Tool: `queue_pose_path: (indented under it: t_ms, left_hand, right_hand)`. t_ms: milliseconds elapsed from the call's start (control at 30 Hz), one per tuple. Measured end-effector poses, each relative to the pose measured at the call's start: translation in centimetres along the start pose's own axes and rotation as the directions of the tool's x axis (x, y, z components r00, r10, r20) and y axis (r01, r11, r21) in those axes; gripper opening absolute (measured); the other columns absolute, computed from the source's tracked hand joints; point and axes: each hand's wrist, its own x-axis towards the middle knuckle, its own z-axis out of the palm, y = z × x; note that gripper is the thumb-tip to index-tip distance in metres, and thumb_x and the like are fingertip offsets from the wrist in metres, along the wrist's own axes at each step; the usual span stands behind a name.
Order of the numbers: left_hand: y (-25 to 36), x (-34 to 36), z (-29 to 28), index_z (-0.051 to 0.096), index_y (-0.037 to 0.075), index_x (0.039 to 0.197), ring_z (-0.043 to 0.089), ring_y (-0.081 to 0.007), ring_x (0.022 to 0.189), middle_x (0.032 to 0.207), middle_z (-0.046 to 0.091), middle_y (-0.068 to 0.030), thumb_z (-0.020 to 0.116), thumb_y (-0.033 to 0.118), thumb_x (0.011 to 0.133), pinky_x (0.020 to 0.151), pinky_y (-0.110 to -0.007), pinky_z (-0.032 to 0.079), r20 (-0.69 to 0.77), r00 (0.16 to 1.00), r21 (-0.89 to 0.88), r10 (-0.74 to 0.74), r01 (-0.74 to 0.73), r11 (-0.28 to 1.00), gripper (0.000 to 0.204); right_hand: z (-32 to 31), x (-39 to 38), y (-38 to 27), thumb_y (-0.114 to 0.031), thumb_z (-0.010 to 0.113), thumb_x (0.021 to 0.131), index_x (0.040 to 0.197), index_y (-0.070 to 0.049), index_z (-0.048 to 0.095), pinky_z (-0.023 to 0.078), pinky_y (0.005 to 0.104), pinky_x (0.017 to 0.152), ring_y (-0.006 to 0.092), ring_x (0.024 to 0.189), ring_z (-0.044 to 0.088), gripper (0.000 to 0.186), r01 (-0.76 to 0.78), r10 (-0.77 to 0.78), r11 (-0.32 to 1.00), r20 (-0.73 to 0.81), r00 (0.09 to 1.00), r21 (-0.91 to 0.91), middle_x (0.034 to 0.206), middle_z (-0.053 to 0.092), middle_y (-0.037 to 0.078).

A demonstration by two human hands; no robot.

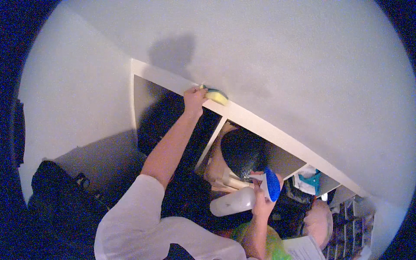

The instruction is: The person cleans a wall by applying a cleaning spray and scrubbing with a sponge and a cloth.

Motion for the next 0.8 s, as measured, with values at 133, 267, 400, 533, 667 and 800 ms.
queue_pose_path:
  t_ms: [133, 267, 400, 533, 667, 800]
  left_hand:
    - [0.4, 0.0, 0.3, 0.055, 0.002, 0.068, 0.049, -0.0112, 0.053, 0.063, 0.052, -0.0033, 0.063, 0.002, 0.072, 0.046, -0.023, 0.039, 0.063, 0.997, -0.036, 0.039, -0.037, 0.999, 0.009]
    - [0.0, 1.5, 0.3, 0.055, 0.001, 0.07, 0.049, -0.011, 0.053, 0.062, 0.052, -0.0037, 0.061, 0.001, 0.072, 0.045, -0.023, 0.039, 0.01, 1.0, -0.048, -0.014, 0.014, 0.999, 0.007]
    - [1.2, -0.4, 0.8, 0.054, 0.001, 0.072, 0.049, -0.0114, 0.054, 0.064, 0.052, -0.0044, 0.061, 0.001, 0.072, 0.046, -0.023, 0.04, 0.046, 0.999, -0.149, -0.015, 0.022, 0.989, 0.007]
    - [-0.2, 1.6, -1.3, 0.054, 0.001, 0.071, 0.051, -0.0119, 0.054, 0.065, 0.052, -0.0045, 0.061, 0.001, 0.073, 0.047, -0.024, 0.042, -0.029, 0.999, 0.051, 0.027, -0.026, 0.998, 0.008]
    - [0.4, -1.1, 2.6, 0.054, 0.001, 0.068, 0.047, -0.0102, 0.05, 0.061, 0.05, -0.0022, 0.063, 0.002, 0.072, 0.044, -0.023, 0.036, -0.007, 1.0, -0.096, 0.027, -0.027, 0.995, 0.01]
    - [-0.1, 1.1, -0.3, 0.054, 0.001, 0.067, 0.045, -0.0092, 0.05, 0.06, 0.05, -0.0013, 0.064, 0.002, 0.072, 0.044, -0.023, 0.035, -0.02, 0.97, 0.153, 0.24, -0.235, 0.96, 0.011]
  right_hand:
    - [-0.2, -0.1, -0.2, 0.003, 0.055, 0.068, 0.113, -0.003, 0.032, 0.046, 0.0374, 0.082, 0.0284, 0.093, 0.057, 0.051, 0.032, -0.032, 0.999, 0.002, 0.999, -0.031, 0.097, 0.055, 0.017]
    - [-1.6, -0.3, 1.1, 0.001, 0.054, 0.07, 0.115, -0.001, 0.036, 0.046, 0.0375, 0.082, 0.0305, 0.092, 0.058, 0.048, 0.007, -0.008, 0.997, -0.022, 1.0, -0.079, 0.096, 0.056, 0.016]
    - [-0.2, -0.9, -1.5, 0.002, 0.052, 0.071, 0.116, 0.0, 0.039, 0.046, 0.0364, 0.083, 0.0282, 0.092, 0.058, 0.047, 0.076, -0.078, 0.993, -0.025, 0.997, -0.089, 0.097, 0.057, 0.017]
    - [-1.6, -1.2, -0.2, 0.002, 0.055, 0.068, 0.116, -0.002, 0.035, 0.046, 0.0402, 0.085, 0.0295, 0.092, 0.057, 0.052, 0.011, -0.01, 0.998, 0.008, 1.0, -0.057, 0.099, 0.054, 0.017]
    - [-1.6, -1.3, -1.9, 0.0, 0.055, 0.066, 0.113, -0.003, 0.034, 0.044, 0.0424, 0.087, 0.0308, 0.093, 0.056, 0.052, 0.034, -0.034, 0.999, -0.03, 0.999, -0.003, 0.1, 0.052, 0.017]
    - [-1.4, -0.8, -0.7, -0.003, 0.06, 0.069, 0.113, -0.002, 0.033, 0.045, 0.0408, 0.085, 0.0302, 0.092, 0.057, 0.051, 0.009, -0.01, 0.999, -0.016, 1.0, -0.051, 0.096, 0.054, 0.016]
